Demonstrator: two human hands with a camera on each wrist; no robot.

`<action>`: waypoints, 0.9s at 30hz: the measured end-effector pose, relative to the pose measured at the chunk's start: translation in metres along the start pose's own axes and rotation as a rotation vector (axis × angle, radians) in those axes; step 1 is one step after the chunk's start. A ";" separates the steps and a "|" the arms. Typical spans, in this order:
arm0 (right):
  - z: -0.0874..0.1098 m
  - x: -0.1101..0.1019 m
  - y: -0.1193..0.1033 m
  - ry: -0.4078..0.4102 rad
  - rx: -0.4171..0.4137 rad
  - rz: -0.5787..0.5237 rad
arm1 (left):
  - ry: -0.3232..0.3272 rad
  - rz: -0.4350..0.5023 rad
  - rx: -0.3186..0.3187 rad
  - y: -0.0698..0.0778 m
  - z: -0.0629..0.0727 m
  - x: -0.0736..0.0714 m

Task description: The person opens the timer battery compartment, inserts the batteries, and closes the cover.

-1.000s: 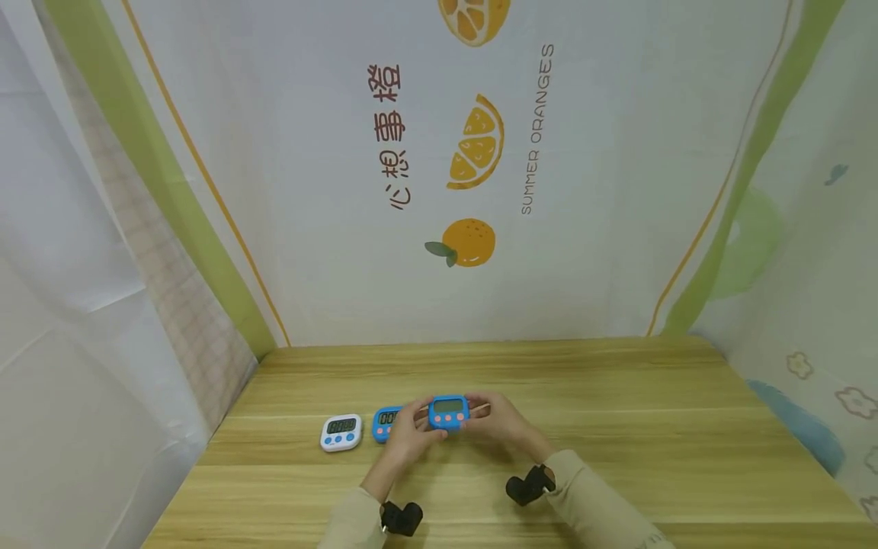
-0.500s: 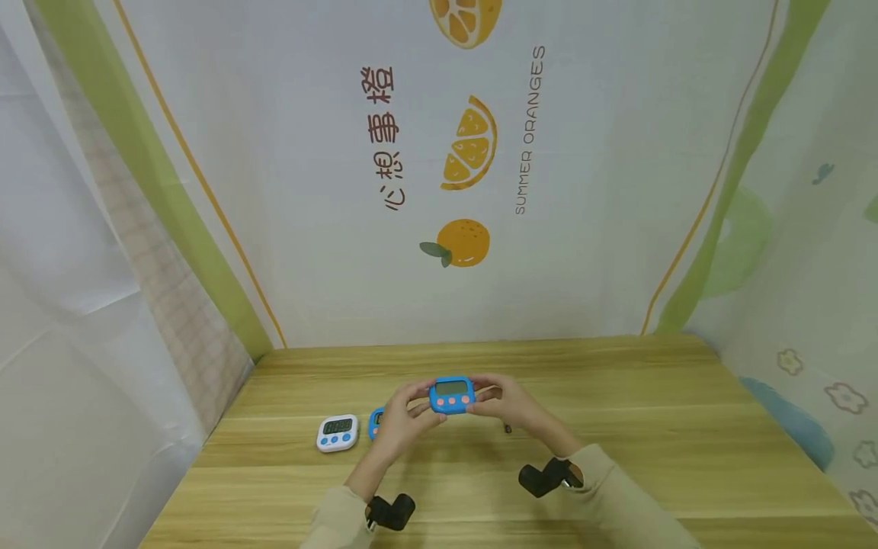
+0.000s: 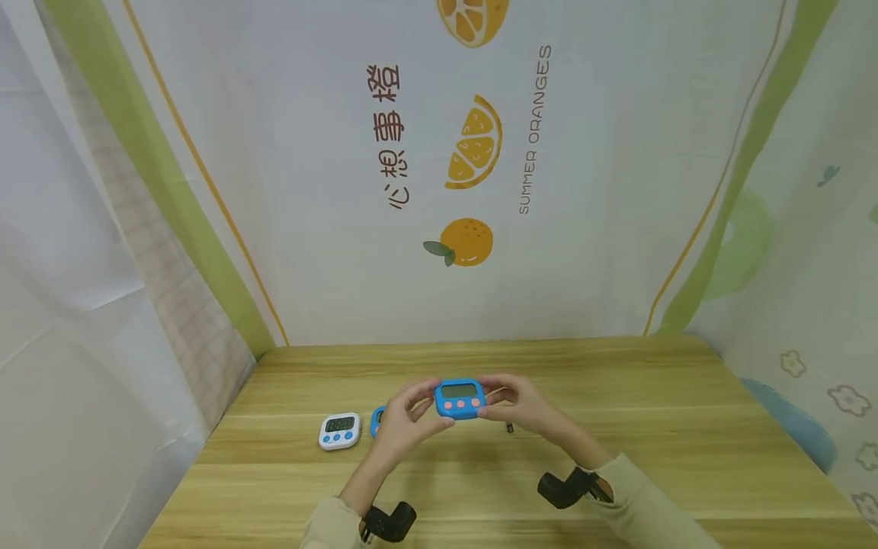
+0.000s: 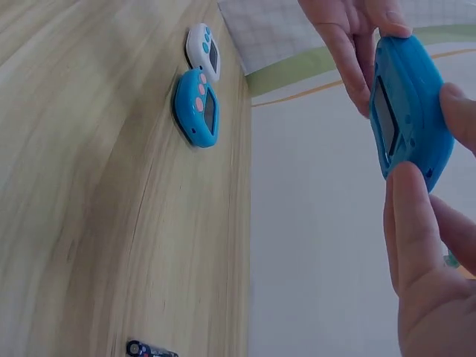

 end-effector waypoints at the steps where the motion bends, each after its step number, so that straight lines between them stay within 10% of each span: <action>1: 0.001 0.000 -0.001 0.001 -0.004 0.003 | -0.009 0.011 -0.006 0.000 0.001 0.001; 27: 0.003 0.000 -0.011 0.075 -0.032 0.049 | 0.108 -0.044 -0.067 0.003 0.001 -0.008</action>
Point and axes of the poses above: each hand's wrist, its own z-axis away from the middle knuckle, its own x-axis out of the palm, y = z × x, the point moved 9 cm from there along -z, towards the middle knuckle, and after that the axes turned 4 degrees about z, right-handed, at the moved point
